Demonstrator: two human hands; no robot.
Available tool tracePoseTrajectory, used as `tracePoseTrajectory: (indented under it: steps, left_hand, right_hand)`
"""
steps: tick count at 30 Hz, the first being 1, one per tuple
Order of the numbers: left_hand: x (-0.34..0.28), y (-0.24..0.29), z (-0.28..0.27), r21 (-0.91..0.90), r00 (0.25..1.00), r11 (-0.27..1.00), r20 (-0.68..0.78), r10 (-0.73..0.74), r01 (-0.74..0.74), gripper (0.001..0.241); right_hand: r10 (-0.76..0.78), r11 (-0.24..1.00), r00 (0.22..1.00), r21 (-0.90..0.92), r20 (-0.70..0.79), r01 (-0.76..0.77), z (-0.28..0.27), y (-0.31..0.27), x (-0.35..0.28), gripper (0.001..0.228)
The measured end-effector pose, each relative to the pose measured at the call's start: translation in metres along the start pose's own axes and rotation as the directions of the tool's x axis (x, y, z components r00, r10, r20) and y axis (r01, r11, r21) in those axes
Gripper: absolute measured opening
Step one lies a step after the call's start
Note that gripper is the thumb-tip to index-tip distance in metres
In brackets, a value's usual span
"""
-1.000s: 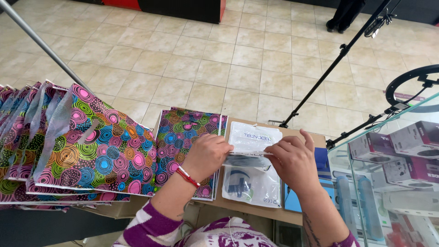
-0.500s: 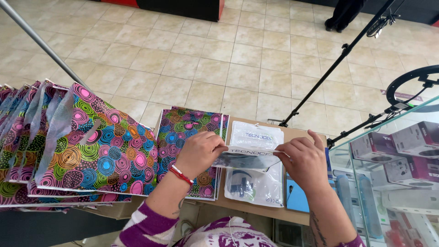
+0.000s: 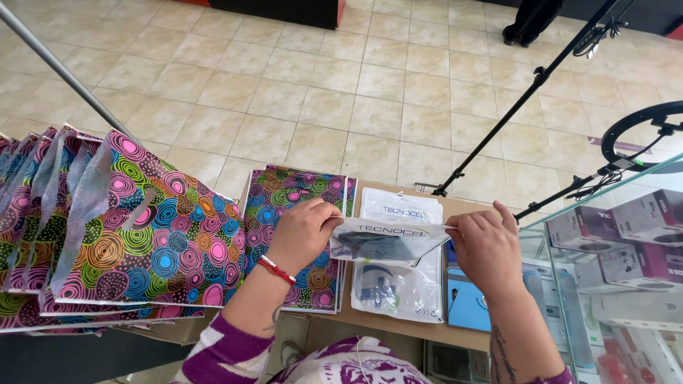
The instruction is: The person inserts tablet cases into individual plastic sleeves and then organizes the sleeved items into colorful patterned shopping bags.
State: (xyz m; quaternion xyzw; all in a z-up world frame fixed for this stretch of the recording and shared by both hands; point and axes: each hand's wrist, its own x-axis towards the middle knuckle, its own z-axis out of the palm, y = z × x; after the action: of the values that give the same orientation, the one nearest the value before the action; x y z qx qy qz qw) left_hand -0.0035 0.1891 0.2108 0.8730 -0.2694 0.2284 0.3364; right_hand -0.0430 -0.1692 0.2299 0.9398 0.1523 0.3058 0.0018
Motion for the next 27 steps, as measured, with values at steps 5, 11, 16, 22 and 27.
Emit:
tracePoseTrajectory:
  steps: [5,11,16,22,27]
  left_hand:
    - [0.004,-0.001,0.000,0.002,1.000,1.000,-0.005,-0.019,0.019,0.011]
    - [0.011,0.004,-0.010,0.034,1.000,0.999,0.006,0.031,-0.031,0.005]
    - [0.014,-0.001,-0.014,0.046,1.000,0.999,0.015,0.021,-0.022,0.011]
    - [0.017,0.002,-0.010,0.057,0.993,0.995,-0.070,0.090,-0.086,0.012]
    - [0.031,0.022,-0.003,-0.049,0.982,0.988,-0.121,0.143,-0.149,0.003]
  right_hand:
    - [-0.015,1.000,1.000,-0.002,0.006,0.015,-0.004,0.001,0.005,0.009]
    - [-0.003,1.000,0.999,0.001,0.042,0.003,-0.002,0.010,0.004,0.013]
    - [0.005,0.998,1.000,0.057,-0.013,-0.004,0.003,0.013,0.000,0.007]
    - [0.033,0.992,0.999,0.117,0.035,-0.037,-0.009,0.009,0.005,0.012]
    - [0.144,0.890,0.882,0.330,0.448,-0.313,-0.046,-0.044,0.042,0.053]
